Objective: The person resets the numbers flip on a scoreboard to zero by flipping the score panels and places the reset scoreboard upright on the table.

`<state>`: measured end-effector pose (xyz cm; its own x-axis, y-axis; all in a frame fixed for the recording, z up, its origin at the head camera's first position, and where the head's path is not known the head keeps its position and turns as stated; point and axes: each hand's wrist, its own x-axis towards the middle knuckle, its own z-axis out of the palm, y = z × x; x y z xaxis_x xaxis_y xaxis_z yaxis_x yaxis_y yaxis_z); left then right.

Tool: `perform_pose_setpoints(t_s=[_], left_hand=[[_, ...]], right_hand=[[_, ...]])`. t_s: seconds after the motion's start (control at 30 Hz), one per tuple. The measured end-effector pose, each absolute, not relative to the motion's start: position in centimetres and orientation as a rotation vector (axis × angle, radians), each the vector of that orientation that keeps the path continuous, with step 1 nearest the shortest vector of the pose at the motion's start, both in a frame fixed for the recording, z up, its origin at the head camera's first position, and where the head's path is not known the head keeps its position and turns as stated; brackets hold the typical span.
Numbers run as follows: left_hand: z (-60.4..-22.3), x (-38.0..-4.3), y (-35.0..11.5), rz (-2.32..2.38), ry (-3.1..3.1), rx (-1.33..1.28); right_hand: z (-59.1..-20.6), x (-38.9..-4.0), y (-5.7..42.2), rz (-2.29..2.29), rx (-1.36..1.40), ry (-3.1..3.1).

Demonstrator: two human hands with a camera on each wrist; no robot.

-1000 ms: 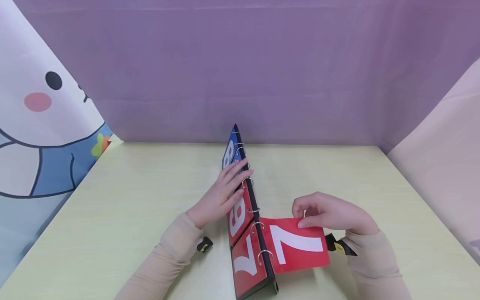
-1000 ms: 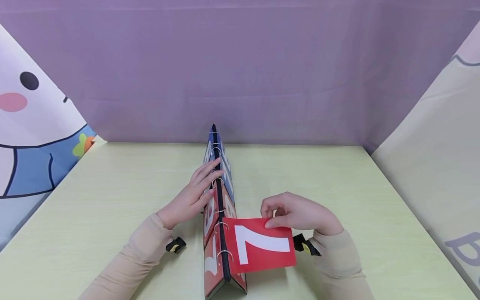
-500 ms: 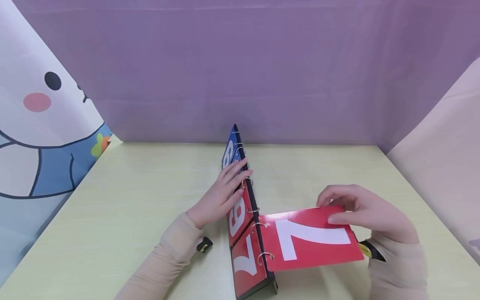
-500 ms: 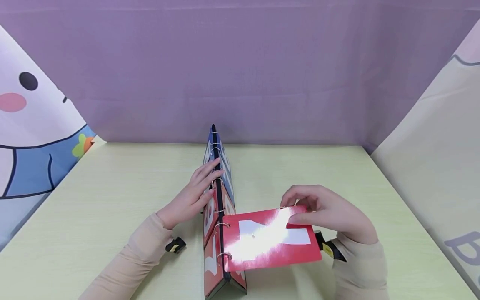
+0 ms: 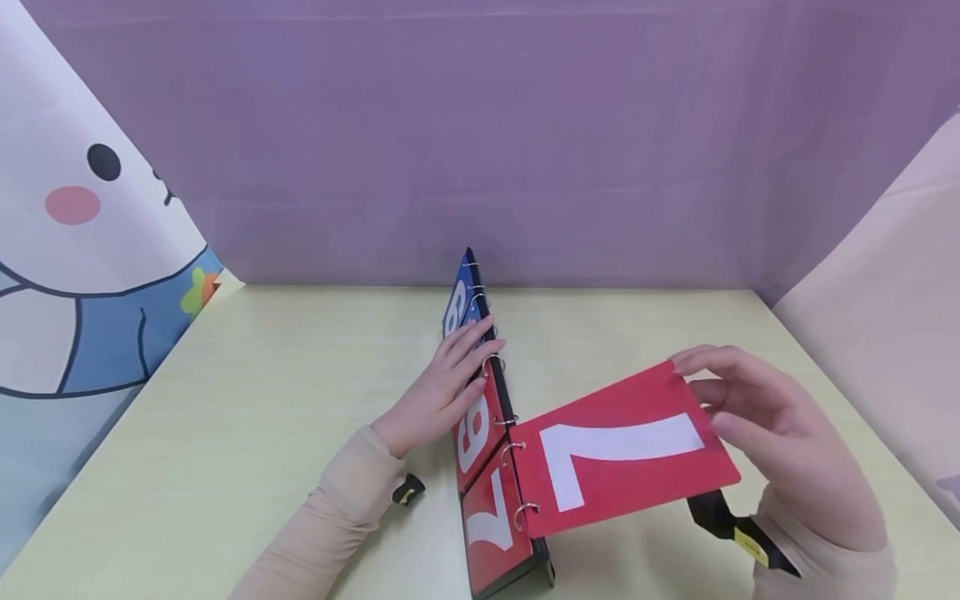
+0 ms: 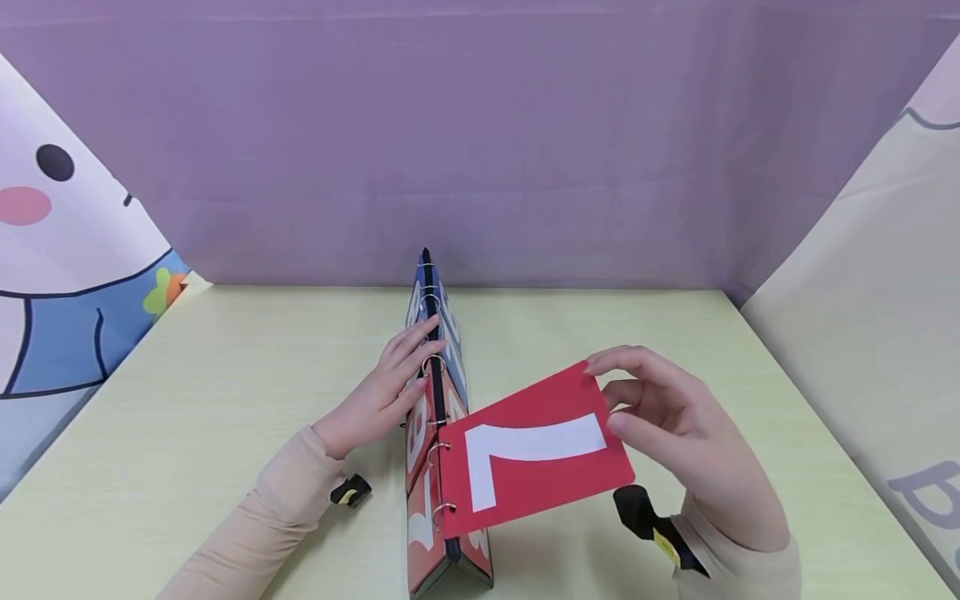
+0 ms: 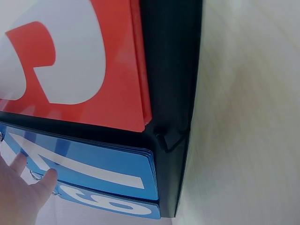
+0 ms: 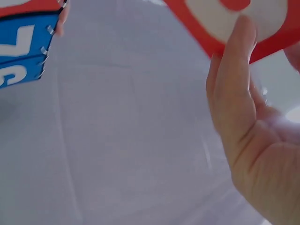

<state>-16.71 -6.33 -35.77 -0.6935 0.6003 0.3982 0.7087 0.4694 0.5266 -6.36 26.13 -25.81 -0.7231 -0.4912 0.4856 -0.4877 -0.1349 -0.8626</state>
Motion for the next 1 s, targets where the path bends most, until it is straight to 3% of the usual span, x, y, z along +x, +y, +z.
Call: perform_pose_setpoints(t_s=[0.53, 0.73, 0.87, 1.0], left_hand=[[-35.7, -16.7, -6.3, -1.027, -2.550, -1.145], [-35.8, -16.8, -6.2, -1.028, -2.549, -1.148], [-35.8, -16.8, -6.2, -1.028, -2.546, -1.152], [-35.9, -16.9, -6.2, -1.033, -2.546, -1.155]], right_hand=[[-27.1, -4.1, 23.1, -2.167, -1.387, 2.198], [-27.5, -3.2, 20.6, -2.049, -1.110, 2.571], [-28.3, -3.0, 18.6, -1.957, -1.166, 2.793], [-32.3, -4.3, 17.9, -1.891, -1.347, 2.899]])
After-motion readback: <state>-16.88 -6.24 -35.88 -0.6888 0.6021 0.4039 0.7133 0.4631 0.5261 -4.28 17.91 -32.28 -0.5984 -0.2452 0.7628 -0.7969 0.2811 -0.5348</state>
